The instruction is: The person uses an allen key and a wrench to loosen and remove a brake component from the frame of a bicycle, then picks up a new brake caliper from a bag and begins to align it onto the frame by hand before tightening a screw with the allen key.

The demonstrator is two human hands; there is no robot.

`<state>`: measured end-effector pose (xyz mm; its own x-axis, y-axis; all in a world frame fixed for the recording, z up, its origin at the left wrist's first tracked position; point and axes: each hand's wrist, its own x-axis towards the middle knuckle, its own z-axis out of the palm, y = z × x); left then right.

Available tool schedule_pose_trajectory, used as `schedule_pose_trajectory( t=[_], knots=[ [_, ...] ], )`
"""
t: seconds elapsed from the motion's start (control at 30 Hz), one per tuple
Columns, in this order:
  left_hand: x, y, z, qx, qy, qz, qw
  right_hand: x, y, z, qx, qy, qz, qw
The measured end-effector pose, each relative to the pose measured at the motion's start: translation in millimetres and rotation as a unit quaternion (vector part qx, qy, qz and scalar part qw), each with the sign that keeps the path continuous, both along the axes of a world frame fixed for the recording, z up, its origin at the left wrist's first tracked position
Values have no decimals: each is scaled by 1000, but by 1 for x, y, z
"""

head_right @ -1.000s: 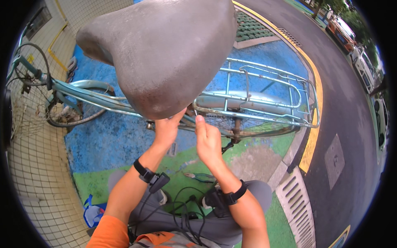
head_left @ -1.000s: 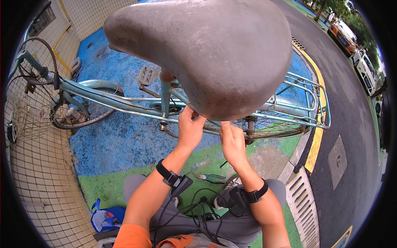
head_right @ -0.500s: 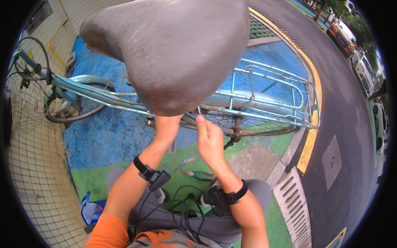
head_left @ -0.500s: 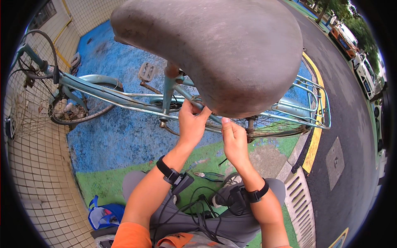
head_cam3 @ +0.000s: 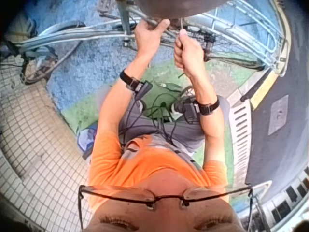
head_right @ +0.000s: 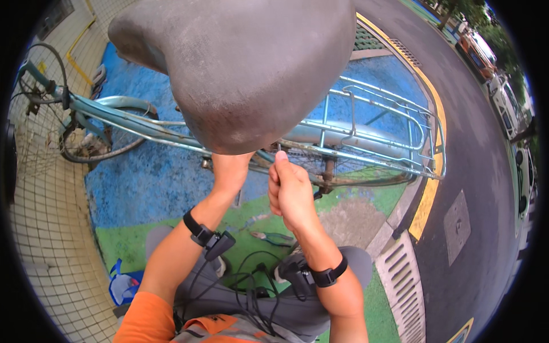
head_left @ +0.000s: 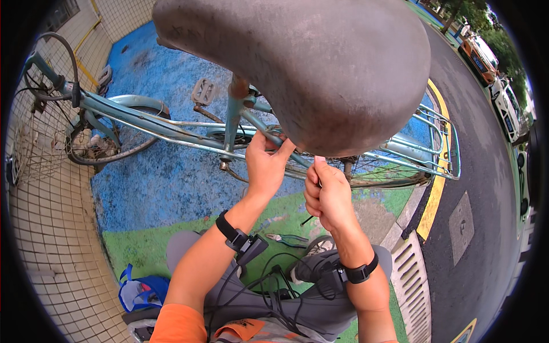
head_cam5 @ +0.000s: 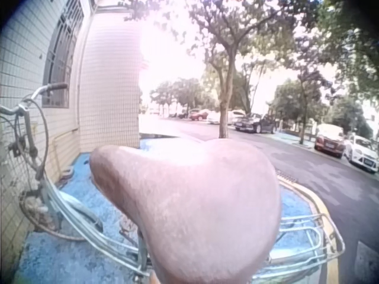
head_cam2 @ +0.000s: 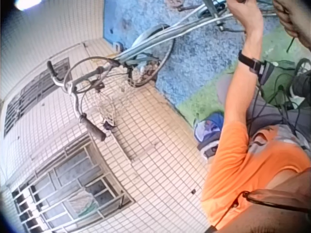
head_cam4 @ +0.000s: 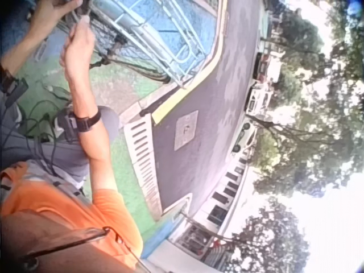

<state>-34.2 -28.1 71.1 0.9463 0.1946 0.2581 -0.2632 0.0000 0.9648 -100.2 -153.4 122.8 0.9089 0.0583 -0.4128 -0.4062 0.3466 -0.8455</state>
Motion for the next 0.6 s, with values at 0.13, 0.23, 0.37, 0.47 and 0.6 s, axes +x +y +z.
schedule_pose_trajectory(
  t=[0.13, 0.23, 0.37, 0.47, 0.6],
  knots=[
    [-1, 0, 1, -8, 9, -5, 1000, -4, 9, 0, 73, 24, -10, 997],
    [-2, 0, 2, -21, 10, -6, 1000, -4, 11, -1, 81, 30, -16, 996],
    [-2, 1, 1, -16, 15, -11, 1000, -3, 14, 11, 104, 59, 8, 993],
    [-1, 4, 1, -3, 17, -12, 1000, 0, 21, 22, 123, 66, 24, 990],
    [0, 3, 1, -8, 28, -34, 999, 3, 30, 25, 186, 84, 15, 979]
  ],
)
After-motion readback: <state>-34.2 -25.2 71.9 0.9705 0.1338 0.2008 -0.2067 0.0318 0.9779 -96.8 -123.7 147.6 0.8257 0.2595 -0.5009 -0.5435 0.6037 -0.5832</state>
